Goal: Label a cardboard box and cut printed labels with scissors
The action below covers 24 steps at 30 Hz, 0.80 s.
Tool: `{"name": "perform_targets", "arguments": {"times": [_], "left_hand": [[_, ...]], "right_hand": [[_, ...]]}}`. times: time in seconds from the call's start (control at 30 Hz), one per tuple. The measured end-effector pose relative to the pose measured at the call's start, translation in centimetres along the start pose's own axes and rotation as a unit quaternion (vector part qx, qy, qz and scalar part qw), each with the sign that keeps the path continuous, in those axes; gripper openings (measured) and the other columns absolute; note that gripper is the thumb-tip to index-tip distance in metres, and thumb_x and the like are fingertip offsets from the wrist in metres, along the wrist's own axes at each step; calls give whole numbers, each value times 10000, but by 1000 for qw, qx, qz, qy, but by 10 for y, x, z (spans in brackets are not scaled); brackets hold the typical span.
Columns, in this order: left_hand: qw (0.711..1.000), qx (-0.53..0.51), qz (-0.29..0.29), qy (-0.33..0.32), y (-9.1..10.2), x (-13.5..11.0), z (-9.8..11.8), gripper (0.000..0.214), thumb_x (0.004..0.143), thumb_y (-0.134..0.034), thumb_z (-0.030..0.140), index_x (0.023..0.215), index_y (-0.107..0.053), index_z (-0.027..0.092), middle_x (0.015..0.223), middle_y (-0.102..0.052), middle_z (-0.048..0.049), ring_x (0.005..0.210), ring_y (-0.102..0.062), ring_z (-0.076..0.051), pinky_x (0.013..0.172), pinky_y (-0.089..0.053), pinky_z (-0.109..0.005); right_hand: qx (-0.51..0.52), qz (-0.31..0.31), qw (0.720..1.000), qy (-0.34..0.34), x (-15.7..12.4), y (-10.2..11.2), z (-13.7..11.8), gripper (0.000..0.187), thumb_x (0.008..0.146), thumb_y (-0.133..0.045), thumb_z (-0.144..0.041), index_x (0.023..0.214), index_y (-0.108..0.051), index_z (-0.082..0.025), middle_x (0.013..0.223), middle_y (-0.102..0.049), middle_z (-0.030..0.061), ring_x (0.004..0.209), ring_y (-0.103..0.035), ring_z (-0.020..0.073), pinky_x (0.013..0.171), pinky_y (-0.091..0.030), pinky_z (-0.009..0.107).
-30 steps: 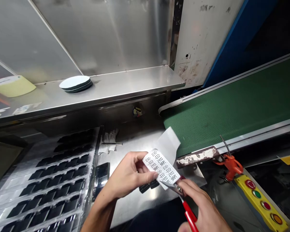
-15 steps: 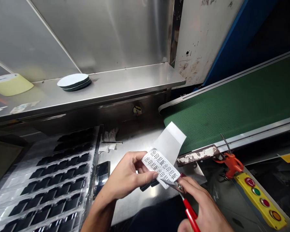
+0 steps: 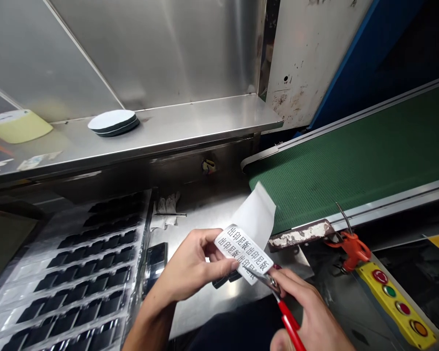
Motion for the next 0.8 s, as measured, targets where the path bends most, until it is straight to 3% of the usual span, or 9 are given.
{"name": "perform_targets", "arguments": {"times": [0.13,0.33,0.8], "left_hand": [[1000,-8,-4,-2,0,1,-1,203,735,-742,215,876,-670,88,734,-665,-64,607,-550,-129,539,-423,-215],[1000,-3,-1,4,1,1,-1,204,733,-750,229,854,-671,85,710,-659,-58,604,-549,-125,535,-410,-207],[1000,-29,1,6,2,1,-1,195,713,-762,187,865,-691,87,699,-651,-51,586,-529,-114,522,-403,-198]], "right_hand": [[-33,-1,999,-12,-1,0,7,893,453,-706,31,1291,-592,-256,1110,-621,40,998,-573,243,732,-494,223],[-25,-5,996,-88,-4,-2,25,867,462,-714,3,1268,-609,-301,1175,-591,35,1012,-559,241,833,-489,262],[-16,-20,991,-132,0,-4,31,878,448,-742,-25,1268,-607,-308,1249,-548,36,911,-535,203,838,-473,282]]}}
Point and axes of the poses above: each hand's wrist, its own x-axis towards the middle knuckle, its own y-axis out of the back of the hand, z = x × y, the point moved 8 cm from there along x, towards the middle knuckle
